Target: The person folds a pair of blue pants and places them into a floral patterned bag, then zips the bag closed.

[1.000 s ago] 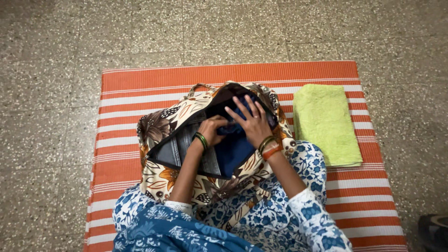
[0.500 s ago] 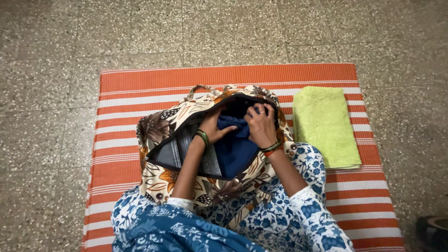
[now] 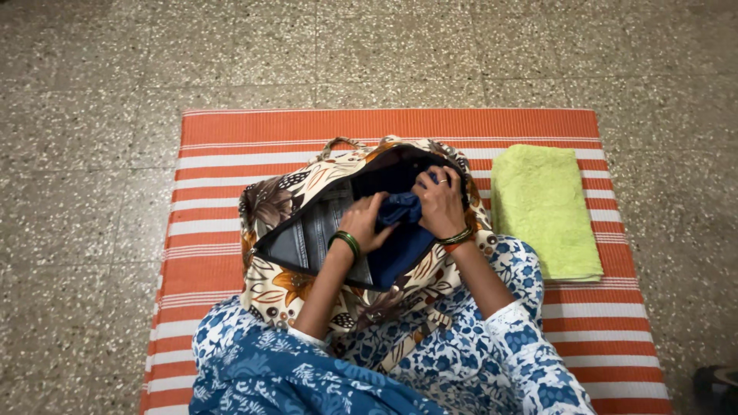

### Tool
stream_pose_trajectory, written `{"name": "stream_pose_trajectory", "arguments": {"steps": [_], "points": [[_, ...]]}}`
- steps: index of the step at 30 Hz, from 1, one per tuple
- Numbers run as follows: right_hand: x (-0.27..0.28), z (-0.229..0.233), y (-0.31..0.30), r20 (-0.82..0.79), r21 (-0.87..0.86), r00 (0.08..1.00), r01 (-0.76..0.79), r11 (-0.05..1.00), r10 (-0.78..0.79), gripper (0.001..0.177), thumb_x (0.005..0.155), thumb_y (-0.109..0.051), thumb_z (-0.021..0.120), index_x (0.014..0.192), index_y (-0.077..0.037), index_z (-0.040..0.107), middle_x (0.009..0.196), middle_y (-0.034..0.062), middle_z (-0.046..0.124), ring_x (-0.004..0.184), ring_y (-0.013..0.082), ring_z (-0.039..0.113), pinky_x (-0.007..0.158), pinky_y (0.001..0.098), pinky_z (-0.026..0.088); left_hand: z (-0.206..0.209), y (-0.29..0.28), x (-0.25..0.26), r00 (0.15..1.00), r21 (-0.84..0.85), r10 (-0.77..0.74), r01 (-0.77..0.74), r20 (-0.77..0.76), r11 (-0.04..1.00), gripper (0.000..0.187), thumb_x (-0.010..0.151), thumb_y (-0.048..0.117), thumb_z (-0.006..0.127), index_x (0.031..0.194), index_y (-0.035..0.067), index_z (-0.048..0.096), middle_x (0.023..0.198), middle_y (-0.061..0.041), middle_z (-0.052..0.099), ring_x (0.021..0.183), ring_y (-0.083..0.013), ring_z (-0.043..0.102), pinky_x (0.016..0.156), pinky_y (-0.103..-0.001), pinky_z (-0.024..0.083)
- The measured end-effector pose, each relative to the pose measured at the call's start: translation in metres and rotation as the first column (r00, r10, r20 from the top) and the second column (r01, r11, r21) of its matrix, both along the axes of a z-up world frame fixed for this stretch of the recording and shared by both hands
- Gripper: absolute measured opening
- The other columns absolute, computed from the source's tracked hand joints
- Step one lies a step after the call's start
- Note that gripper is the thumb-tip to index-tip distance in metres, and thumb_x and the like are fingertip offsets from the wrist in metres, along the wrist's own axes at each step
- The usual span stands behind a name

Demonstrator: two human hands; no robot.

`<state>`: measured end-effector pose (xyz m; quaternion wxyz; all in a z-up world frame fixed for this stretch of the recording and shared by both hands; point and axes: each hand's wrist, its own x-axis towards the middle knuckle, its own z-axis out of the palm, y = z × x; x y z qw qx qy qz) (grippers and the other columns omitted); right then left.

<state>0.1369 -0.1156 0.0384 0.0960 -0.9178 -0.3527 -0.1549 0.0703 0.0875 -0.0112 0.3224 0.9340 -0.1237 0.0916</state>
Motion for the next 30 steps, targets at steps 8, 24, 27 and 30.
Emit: {"name": "stream_pose_trajectory", "arguments": {"steps": [8, 24, 27, 30], "points": [[0.000, -0.001, 0.022, -0.169, -0.005, 0.968, 0.188, 0.982, -0.187, 0.070, 0.054, -0.002, 0.084, 0.120, -0.003, 0.060, 0.132, 0.0157, 0.054, 0.135, 0.0388, 0.043, 0.118, 0.0537, 0.027, -0.027, 0.046, 0.005, 0.909, 0.144, 0.406, -0.390, -0.098, 0.909, 0.043, 0.103, 0.044, 0.053, 0.129, 0.011, 0.063, 0.107, -0.022, 0.071, 0.098, -0.0425, 0.067, 0.085, -0.052, 0.053], [-0.062, -0.072, 0.048, -0.577, 0.197, 0.816, 0.091, 0.976, 0.041, 0.095, 0.095, -0.035, 0.068, 0.162, -0.006, 0.006, 0.161, 0.0412, -0.012, 0.148, 0.0593, 0.016, 0.117, 0.0614, 0.027, -0.045, 0.075, 0.013, 0.838, 0.121, 0.460, -0.510, 0.294, 0.852, 0.057, 0.098, 0.054, 0.060, 0.115, 0.001, 0.072, 0.111, -0.023, 0.073, 0.093, -0.0395, 0.071, 0.081, -0.046, 0.057], [-0.047, -0.082, 0.050, -0.583, 0.185, 0.813, 0.113, 0.976, 0.017, 0.094, 0.094, -0.046, 0.065, 0.163, -0.012, 0.011, 0.164, 0.0379, -0.010, 0.148, 0.0589, 0.015, 0.118, 0.0618, 0.024, -0.051, 0.076, 0.016, 0.844, 0.093, 0.443, -0.489, 0.302, 0.867, 0.057, 0.100, 0.052, 0.062, 0.116, -0.002, 0.071, 0.110, -0.023, 0.073, 0.092, -0.0390, 0.071, 0.082, -0.045, 0.058], [-0.031, -0.086, 0.060, -0.481, 0.013, 0.866, 0.166, 0.986, -0.139, 0.093, 0.091, -0.066, 0.057, 0.164, -0.022, 0.017, 0.167, 0.0302, -0.006, 0.150, 0.0590, 0.002, 0.120, 0.0654, 0.011, -0.046, 0.076, 0.017, 0.841, 0.073, 0.417, -0.467, 0.346, 0.881, 0.054, 0.101, 0.048, 0.063, 0.117, -0.003, 0.071, 0.111, -0.023, 0.072, 0.094, -0.0386, 0.071, 0.084, -0.044, 0.057]]}}
